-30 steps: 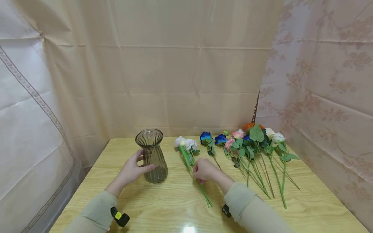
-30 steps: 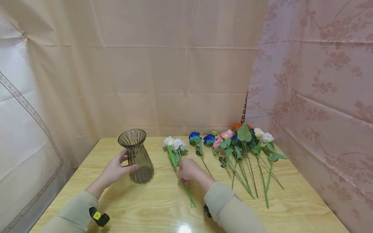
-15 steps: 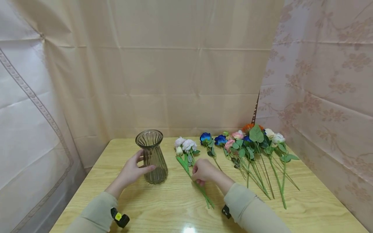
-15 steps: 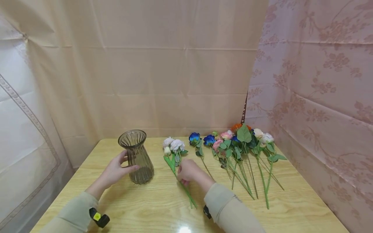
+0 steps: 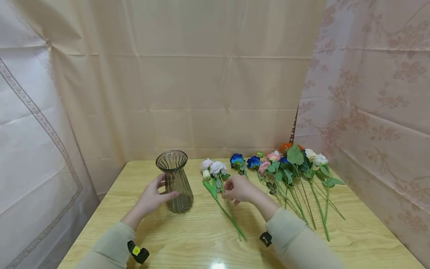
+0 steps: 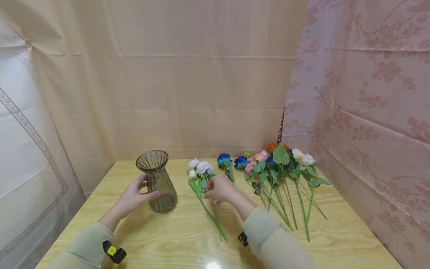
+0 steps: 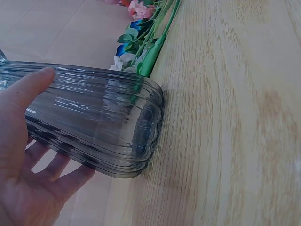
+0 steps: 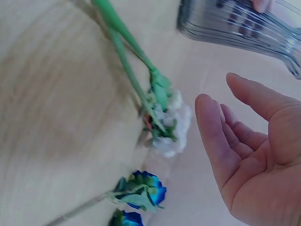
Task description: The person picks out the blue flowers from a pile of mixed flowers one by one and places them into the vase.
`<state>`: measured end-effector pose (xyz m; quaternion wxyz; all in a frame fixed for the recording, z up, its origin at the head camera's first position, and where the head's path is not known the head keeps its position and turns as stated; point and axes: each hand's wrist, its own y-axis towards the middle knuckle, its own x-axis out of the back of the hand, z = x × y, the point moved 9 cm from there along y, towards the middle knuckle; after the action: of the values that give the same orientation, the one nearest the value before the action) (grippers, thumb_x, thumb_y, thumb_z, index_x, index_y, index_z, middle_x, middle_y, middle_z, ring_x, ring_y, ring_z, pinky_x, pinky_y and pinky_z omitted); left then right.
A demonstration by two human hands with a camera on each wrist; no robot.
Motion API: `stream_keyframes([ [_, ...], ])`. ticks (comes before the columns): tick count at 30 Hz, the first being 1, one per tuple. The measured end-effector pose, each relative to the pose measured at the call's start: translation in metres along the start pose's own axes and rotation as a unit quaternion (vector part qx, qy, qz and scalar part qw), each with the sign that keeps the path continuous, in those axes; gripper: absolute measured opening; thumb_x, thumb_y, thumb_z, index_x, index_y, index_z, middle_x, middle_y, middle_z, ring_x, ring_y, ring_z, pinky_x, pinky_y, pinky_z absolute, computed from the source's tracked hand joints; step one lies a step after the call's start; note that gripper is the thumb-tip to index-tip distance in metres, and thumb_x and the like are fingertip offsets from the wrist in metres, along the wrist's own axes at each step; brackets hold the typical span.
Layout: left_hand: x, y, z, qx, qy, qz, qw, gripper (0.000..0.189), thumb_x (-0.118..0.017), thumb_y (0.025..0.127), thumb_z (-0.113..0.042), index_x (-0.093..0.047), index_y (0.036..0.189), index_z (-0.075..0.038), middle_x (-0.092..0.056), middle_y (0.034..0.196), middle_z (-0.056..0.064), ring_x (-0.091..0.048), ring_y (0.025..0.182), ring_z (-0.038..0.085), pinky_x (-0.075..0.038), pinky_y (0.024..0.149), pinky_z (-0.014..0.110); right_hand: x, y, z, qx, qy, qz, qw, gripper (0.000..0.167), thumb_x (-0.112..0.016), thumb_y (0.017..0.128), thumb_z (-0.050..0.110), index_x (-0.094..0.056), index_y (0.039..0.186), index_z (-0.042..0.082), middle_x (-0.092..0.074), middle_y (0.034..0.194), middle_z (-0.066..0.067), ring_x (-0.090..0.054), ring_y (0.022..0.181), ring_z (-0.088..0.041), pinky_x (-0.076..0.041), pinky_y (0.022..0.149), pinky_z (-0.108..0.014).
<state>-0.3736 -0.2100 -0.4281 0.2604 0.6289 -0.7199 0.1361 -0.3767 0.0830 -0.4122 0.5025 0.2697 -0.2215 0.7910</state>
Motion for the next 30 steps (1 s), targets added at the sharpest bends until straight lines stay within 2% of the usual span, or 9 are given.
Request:
stream_keyframes([
  [4, 0.000, -0.001, 0.000, 0.001, -0.001, 0.000, 1.0000, 0.101, -0.082, 0.088, -0.037, -0.021, 0.161, -0.004, -0.037, 0.157, 0.021, -0.040, 0.141, 0.043, -0.042, 0.107, 0.061, 0.013, -0.004, 0.005, 0.002, -0.018, -0.017, 0.9997, 0.025, -0.080, 0.089, 0.013, -0.067, 0.106, 0.000, -0.064, 0.087, -0.006, -0.068, 0.080, -0.032, -0.061, 0.061, -0.043],
  [7, 0.000, -0.001, 0.000, 0.000, -0.002, 0.000, 1.0000, 0.099, -0.082, 0.089, -0.035, -0.022, 0.161, -0.005, -0.038, 0.156, 0.021, -0.040, 0.141, 0.043, -0.042, 0.107, 0.061, 0.024, -0.008, 0.009, 0.011, -0.036, -0.028, 0.9989, 0.025, -0.082, 0.089, 0.016, -0.068, 0.106, 0.003, -0.065, 0.088, -0.003, -0.066, 0.077, -0.024, -0.061, 0.061, -0.044],
  [11, 0.000, -0.001, 0.001, -0.002, -0.002, 0.001, 1.0000, 0.101, -0.082, 0.088, -0.039, -0.022, 0.161, -0.005, -0.038, 0.157, 0.021, -0.040, 0.141, 0.043, -0.042, 0.107, 0.061, 0.039, -0.015, 0.014, 0.021, -0.053, -0.041, 0.9975, 0.028, -0.084, 0.087, 0.020, -0.068, 0.106, 0.007, -0.066, 0.087, -0.001, -0.064, 0.072, -0.017, -0.059, 0.057, -0.038],
  [15, 0.000, -0.001, 0.001, -0.001, -0.003, 0.002, 1.0000, 0.105, -0.083, 0.086, -0.044, -0.020, 0.162, -0.006, -0.037, 0.157, 0.021, -0.039, 0.141, 0.043, -0.041, 0.107, 0.061, 0.056, -0.020, 0.013, 0.027, -0.069, -0.059, 0.9955, 0.032, -0.083, 0.088, 0.024, -0.068, 0.110, 0.007, -0.067, 0.093, 0.000, -0.065, 0.079, -0.016, -0.058, 0.060, -0.033],
  [21, 0.000, -0.001, 0.001, 0.006, -0.002, 0.002, 1.0000, 0.108, -0.082, 0.085, -0.046, -0.019, 0.162, -0.005, -0.036, 0.157, 0.022, -0.038, 0.142, 0.043, -0.041, 0.107, 0.061, 0.080, -0.029, 0.003, 0.031, -0.086, -0.074, 0.9931, 0.042, -0.083, 0.087, 0.032, -0.068, 0.117, 0.007, -0.068, 0.110, -0.005, -0.066, 0.099, -0.023, -0.058, 0.080, -0.041],
  [27, -0.001, -0.001, -0.001, 0.005, -0.005, 0.001, 1.0000, 0.105, -0.082, 0.086, -0.045, -0.020, 0.162, -0.005, -0.036, 0.157, 0.022, -0.038, 0.142, 0.043, -0.042, 0.106, 0.061, 0.104, -0.039, -0.014, 0.022, -0.086, -0.096, 0.9914, 0.049, -0.083, 0.088, 0.032, -0.066, 0.124, 0.004, -0.066, 0.118, -0.012, -0.065, 0.108, -0.033, -0.057, 0.085, -0.047],
  [30, -0.001, -0.001, -0.002, 0.000, -0.010, 0.000, 0.9999, 0.102, -0.082, 0.087, -0.042, -0.022, 0.161, -0.006, -0.037, 0.157, 0.021, -0.039, 0.141, 0.043, -0.042, 0.106, 0.061, 0.114, -0.043, -0.021, 0.021, -0.119, -0.114, 0.9861, 0.044, -0.082, 0.088, 0.034, -0.067, 0.119, 0.006, -0.067, 0.117, -0.011, -0.064, 0.108, -0.034, -0.057, 0.086, -0.048],
])
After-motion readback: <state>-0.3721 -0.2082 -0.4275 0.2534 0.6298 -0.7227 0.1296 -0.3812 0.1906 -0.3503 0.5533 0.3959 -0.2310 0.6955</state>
